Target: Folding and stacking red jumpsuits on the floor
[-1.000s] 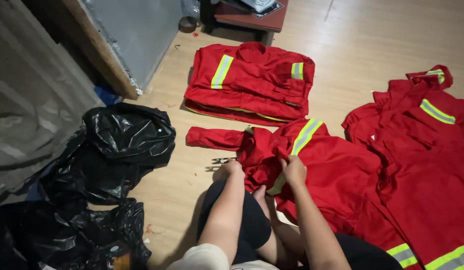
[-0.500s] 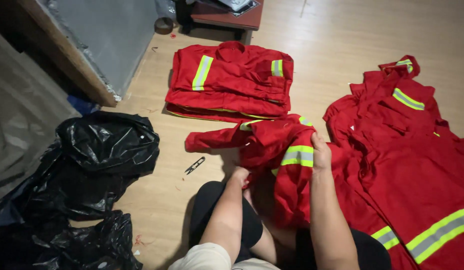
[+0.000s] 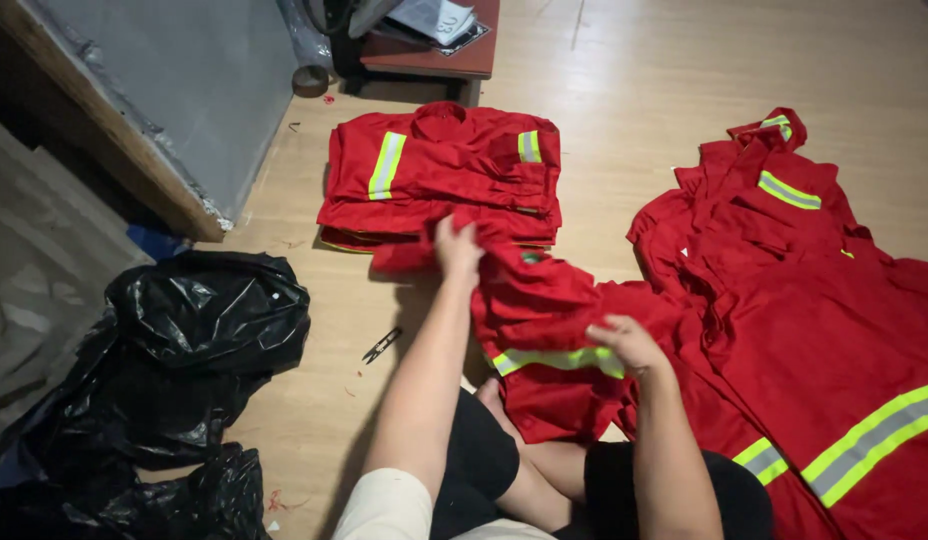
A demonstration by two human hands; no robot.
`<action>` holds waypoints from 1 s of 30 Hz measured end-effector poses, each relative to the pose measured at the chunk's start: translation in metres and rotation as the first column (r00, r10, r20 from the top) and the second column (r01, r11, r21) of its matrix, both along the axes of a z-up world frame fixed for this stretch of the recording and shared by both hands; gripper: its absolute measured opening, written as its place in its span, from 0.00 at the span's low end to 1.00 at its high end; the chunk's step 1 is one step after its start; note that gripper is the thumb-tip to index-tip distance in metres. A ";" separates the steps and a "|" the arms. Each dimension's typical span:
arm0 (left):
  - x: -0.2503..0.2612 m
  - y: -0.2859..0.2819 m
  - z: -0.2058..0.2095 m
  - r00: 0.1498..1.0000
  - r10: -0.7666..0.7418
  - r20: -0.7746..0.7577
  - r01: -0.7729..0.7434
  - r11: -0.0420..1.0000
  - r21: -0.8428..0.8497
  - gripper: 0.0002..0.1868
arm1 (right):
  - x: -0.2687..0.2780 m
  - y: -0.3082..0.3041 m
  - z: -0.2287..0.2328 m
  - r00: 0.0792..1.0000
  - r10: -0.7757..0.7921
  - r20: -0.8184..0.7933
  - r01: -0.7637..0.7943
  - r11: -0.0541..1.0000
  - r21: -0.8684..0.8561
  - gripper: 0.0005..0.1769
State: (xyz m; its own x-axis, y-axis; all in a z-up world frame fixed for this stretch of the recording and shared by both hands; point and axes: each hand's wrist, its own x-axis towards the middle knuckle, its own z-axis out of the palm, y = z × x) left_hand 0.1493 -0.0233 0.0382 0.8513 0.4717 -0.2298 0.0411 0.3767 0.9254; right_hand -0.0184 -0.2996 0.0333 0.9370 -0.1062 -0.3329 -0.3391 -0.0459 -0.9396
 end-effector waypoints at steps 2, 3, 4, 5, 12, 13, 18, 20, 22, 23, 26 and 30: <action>-0.023 -0.023 0.046 0.927 -0.314 0.207 0.336 0.939 -0.077 0.29 | 0.025 -0.040 -0.039 0.968 -0.227 0.104 0.201 0.955 0.217 0.30; -0.035 -0.035 0.069 0.721 -0.553 0.417 0.636 0.768 -0.082 0.36 | 0.037 -0.061 -0.059 0.878 -0.453 0.152 0.351 0.828 0.437 0.11; -0.028 -0.039 0.062 0.718 -0.559 0.415 0.641 0.763 -0.082 0.36 | 0.038 -0.091 -0.074 0.875 -0.460 0.149 0.358 0.825 0.438 0.11; -0.021 -0.043 0.055 0.750 -0.554 0.362 0.582 0.812 0.037 0.34 | 0.039 -0.122 -0.090 0.748 -0.657 0.091 0.486 0.635 0.600 0.10; -0.027 -0.044 -0.183 0.924 -0.200 -0.327 0.340 0.823 0.455 0.30 | -0.010 -0.261 -0.217 0.156 -0.931 -0.330 0.838 -0.052 0.543 0.23; -0.039 -0.046 -0.193 0.921 -0.208 -0.330 0.348 0.819 0.455 0.30 | -0.009 -0.258 -0.208 0.146 -0.932 -0.332 0.839 -0.061 0.541 0.23; -0.103 -0.061 -0.234 0.491 -0.321 -0.810 0.785 0.566 0.251 0.46 | -0.004 -0.262 -0.241 0.212 -0.970 -0.123 0.941 0.168 0.292 0.24; -0.107 -0.069 -0.249 0.486 -0.368 -0.793 0.807 0.537 0.246 0.48 | -0.007 -0.254 -0.241 0.209 -0.971 -0.117 0.952 0.175 0.250 0.24; -0.121 -0.081 -0.218 0.481 -0.414 -0.773 0.825 0.512 0.240 0.51 | -0.014 -0.231 -0.217 0.211 -0.971 -0.109 0.961 0.186 0.205 0.24; -0.134 -0.088 -0.179 0.544 -0.497 -0.676 0.748 0.652 0.123 0.53 | -0.022 -0.212 -0.192 0.241 -0.964 -0.110 0.960 0.220 0.172 0.28; -0.134 -0.120 -0.183 0.633 -0.500 -0.592 0.662 0.745 0.079 0.57 | -0.032 -0.167 -0.131 0.393 -0.913 -0.108 0.916 0.379 0.131 0.46; -0.171 -0.123 -0.003 0.813 -0.429 -0.393 0.483 0.875 0.042 0.29 | -0.013 -0.169 -0.168 0.637 -0.765 -0.101 0.771 0.627 0.114 0.55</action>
